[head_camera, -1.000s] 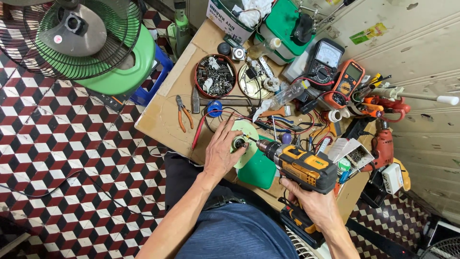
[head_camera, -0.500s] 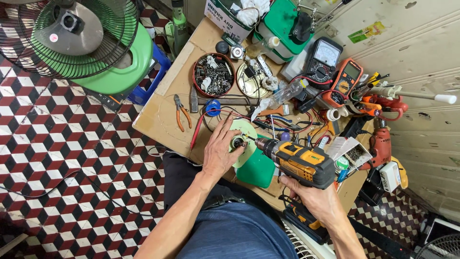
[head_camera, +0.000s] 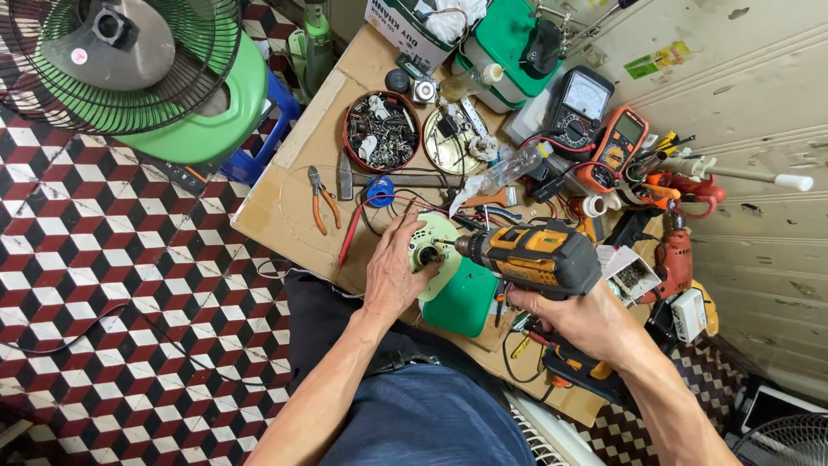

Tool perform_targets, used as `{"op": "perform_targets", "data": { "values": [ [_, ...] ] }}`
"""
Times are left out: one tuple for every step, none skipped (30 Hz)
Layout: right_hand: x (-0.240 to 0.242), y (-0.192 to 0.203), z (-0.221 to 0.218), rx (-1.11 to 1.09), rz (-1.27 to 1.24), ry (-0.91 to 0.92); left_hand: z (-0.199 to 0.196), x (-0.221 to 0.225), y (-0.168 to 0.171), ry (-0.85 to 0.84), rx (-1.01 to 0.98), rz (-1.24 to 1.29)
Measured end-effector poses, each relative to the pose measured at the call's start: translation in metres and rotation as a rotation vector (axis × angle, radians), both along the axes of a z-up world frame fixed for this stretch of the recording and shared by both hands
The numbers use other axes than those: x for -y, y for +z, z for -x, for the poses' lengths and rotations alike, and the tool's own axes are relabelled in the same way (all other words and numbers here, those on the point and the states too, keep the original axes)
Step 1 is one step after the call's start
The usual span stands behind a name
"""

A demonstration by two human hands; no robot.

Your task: The person repairs an electric fan motor at a cluttered workbench. They hold the light-green fan motor housing steady while driving screws into it with a cordless drill, pick small screws and parts from a bowl of components, fit parts onto the housing by hand, and finally tighten a screw with a screwdriver.

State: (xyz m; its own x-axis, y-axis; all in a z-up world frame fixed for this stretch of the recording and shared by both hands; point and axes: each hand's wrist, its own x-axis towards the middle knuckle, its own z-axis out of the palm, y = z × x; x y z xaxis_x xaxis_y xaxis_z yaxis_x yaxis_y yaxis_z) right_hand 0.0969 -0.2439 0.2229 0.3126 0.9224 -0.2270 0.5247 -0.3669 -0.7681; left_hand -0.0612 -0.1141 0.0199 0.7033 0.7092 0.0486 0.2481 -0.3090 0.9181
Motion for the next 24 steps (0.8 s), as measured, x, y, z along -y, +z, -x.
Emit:
{"op": "perform_targets", "data": {
  "values": [
    [-0.003,0.002,0.003,-0.001,0.002,0.002,0.001,0.000,0.000,0.002,-0.001,0.002],
    [-0.005,0.005,0.006,-0.039,0.168,-0.145,0.001,0.000,0.000,0.002,-0.002,0.006],
    [-0.007,0.008,0.009,-0.078,0.336,-0.294,0.001,0.001,0.000,0.000,-0.004,0.011],
    [-0.008,0.008,0.009,-0.078,0.338,-0.295,0.001,0.000,0.000,-0.002,-0.005,0.014],
    [-0.008,0.008,0.010,-0.090,0.369,-0.329,0.001,0.000,0.000,0.000,0.004,-0.004],
    [-0.008,0.008,0.011,-0.102,0.399,-0.364,0.001,0.000,0.001,0.001,0.013,-0.021],
    [-0.008,0.007,0.010,-0.103,0.401,-0.366,0.001,0.000,0.001,-0.001,0.012,-0.019],
    [-0.007,0.006,0.010,-0.098,0.437,-0.384,0.001,0.000,0.001,-0.002,0.013,-0.018],
    [-0.006,0.005,0.009,-0.096,0.472,-0.400,0.001,-0.001,0.002,-0.002,0.013,-0.017],
    [-0.005,0.004,0.008,-0.098,0.474,-0.400,0.002,-0.001,0.002,-0.003,0.010,-0.016],
    [-0.004,0.002,0.007,-0.043,0.347,-0.300,0.002,-0.001,0.002,-0.004,0.011,-0.003],
    [-0.003,0.001,0.006,0.010,0.221,-0.198,0.002,-0.002,0.003,-0.005,0.011,0.009],
    [-0.004,0.002,0.007,0.010,0.223,-0.200,0.001,-0.001,0.002,-0.007,0.010,0.011],
    [-0.006,0.003,0.008,-0.016,0.260,-0.243,0.001,0.000,0.001,-0.010,0.012,0.004],
    [-0.008,0.004,0.009,-0.042,0.296,-0.285,0.001,0.000,0.000,-0.011,0.013,-0.004],
    [-0.009,0.003,0.009,-0.043,0.297,-0.285,0.001,-0.001,0.001,-0.011,0.013,-0.004],
    [-0.008,0.003,0.008,-0.033,0.291,-0.267,0.001,-0.001,0.001,-0.010,0.008,0.001],
    [-0.008,0.003,0.007,-0.023,0.285,-0.250,0.001,-0.001,0.002,-0.009,0.004,0.005],
    [-0.008,0.002,0.005,-0.023,0.286,-0.249,0.000,-0.001,0.001,-0.008,0.003,0.006],
    [-0.007,0.001,0.004,-0.031,0.313,-0.261,0.000,0.000,0.001,-0.006,0.006,0.000],
    [-0.007,0.001,0.002,-0.039,0.341,-0.274,0.000,0.000,0.000,-0.004,0.007,-0.006],
    [-0.007,0.000,0.001,-0.039,0.343,-0.272,0.001,-0.001,0.001,-0.003,0.006,-0.005],
    [-0.007,0.000,0.000,-0.076,0.333,-0.279,0.001,-0.001,0.002,-0.010,-0.010,0.008],
    [-0.007,0.000,-0.001,-0.113,0.323,-0.285,0.001,-0.001,0.003,-0.017,-0.027,0.021]
  ]
}}
